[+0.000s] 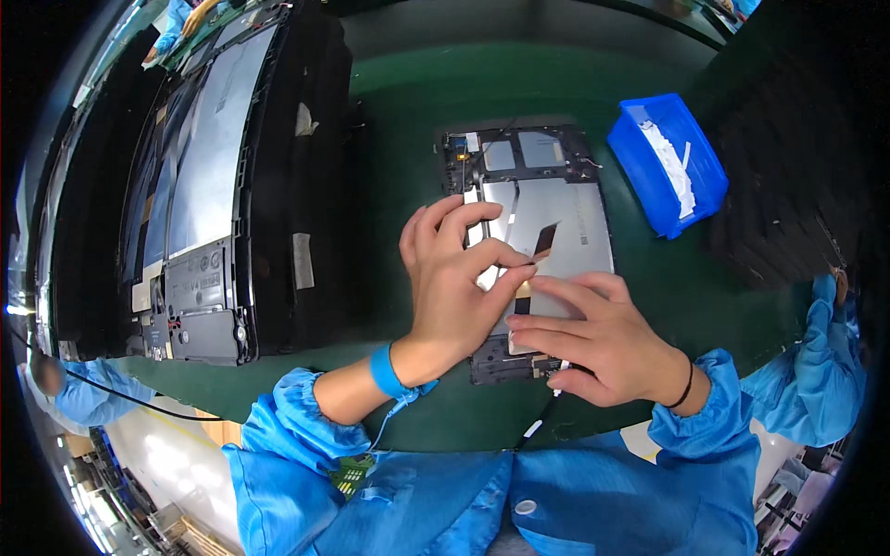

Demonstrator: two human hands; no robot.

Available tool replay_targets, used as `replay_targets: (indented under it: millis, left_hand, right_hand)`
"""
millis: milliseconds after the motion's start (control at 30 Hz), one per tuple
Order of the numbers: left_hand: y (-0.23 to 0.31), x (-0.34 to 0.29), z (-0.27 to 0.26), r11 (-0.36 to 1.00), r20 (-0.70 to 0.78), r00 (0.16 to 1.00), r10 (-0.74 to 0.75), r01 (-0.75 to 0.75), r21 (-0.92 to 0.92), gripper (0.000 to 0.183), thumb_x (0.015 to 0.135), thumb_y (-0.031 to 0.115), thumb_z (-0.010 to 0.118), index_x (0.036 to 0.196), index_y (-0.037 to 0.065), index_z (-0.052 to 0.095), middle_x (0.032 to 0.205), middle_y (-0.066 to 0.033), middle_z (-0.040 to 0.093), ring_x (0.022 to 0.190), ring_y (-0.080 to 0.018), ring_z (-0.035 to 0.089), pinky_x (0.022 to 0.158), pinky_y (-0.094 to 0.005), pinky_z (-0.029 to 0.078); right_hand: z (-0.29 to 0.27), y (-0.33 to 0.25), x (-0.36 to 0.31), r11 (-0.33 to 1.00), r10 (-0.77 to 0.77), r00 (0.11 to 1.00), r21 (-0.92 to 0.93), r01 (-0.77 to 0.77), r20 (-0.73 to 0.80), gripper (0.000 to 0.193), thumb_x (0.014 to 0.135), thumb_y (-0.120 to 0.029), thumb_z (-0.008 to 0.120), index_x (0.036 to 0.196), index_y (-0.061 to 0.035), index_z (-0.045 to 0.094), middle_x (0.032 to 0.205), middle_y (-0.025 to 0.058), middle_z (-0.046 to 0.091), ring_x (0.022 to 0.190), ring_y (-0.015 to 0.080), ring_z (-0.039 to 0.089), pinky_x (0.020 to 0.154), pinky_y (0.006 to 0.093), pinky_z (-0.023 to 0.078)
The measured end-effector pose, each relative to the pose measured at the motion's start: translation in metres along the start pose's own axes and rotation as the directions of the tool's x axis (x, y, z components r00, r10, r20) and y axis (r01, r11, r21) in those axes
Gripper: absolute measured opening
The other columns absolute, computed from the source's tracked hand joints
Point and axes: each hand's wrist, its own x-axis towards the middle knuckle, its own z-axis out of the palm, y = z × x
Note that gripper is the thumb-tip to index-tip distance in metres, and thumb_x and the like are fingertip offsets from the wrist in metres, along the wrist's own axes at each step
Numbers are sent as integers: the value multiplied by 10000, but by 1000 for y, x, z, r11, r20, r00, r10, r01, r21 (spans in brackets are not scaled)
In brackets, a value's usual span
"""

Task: The worker is connecting internal ribbon cables and assembling the housing for electronic tablet devices on a factory assembly line.

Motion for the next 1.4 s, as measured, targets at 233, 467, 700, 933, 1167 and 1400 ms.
replay_targets:
  millis: [233,467,700,933,1167,1400]
  left_hand:
    - [-15,-5,5,999,-113,993,-23,19,-35,118,690,186,742,763,137,663,1149,-68,565,1172,-350,430,993,-509,272]
    - [-19,-11,50,962,-221,974,-52,-11,-274,326,762,52,636,1073,79,545,1223,-153,448,1180,-368,428,966,-488,354]
    - [-16,-20,12,878,-175,918,355,-392,-274,142,799,50,590,935,92,585,939,-92,537,995,-288,493,1004,-507,308]
    - [21,-25,12,679,-275,778,565,-628,-379,75,723,131,685,786,117,646,774,-27,541,827,-268,507,988,-562,285]
    - [24,-19,19,650,-377,659,651,-740,-174,106,726,129,693,707,123,589,765,-32,539,778,-264,513,955,-573,342]
    - [23,-21,23,507,-361,422,832,-842,184,126,721,112,630,637,91,538,735,-66,544,753,-276,544,947,-508,413]
  right_hand:
    - [-4,17,21,989,111,994,-92,-113,-23,389,803,-270,617,1174,-153,639,1261,14,602,1301,316,410,1019,493,263]
    - [3,15,-2,976,198,968,-55,-209,-155,485,992,-380,353,1224,-33,600,1391,199,458,1298,380,380,1060,509,253]
    - [-3,-11,-8,987,-159,987,-28,159,1,384,755,-30,603,1137,-67,631,1184,133,597,1128,365,521,972,456,373]
    - [13,10,-25,1000,4,973,-10,-6,-232,291,769,77,564,1047,34,641,1003,181,608,966,372,550,880,431,437]
    - [10,6,-24,991,132,935,46,-124,-330,202,816,33,591,1016,35,620,964,155,606,901,317,580,832,372,463]
    - [-3,16,-37,853,333,938,455,-255,-97,173,922,-47,585,1072,38,602,966,57,617,879,135,575,796,254,465]
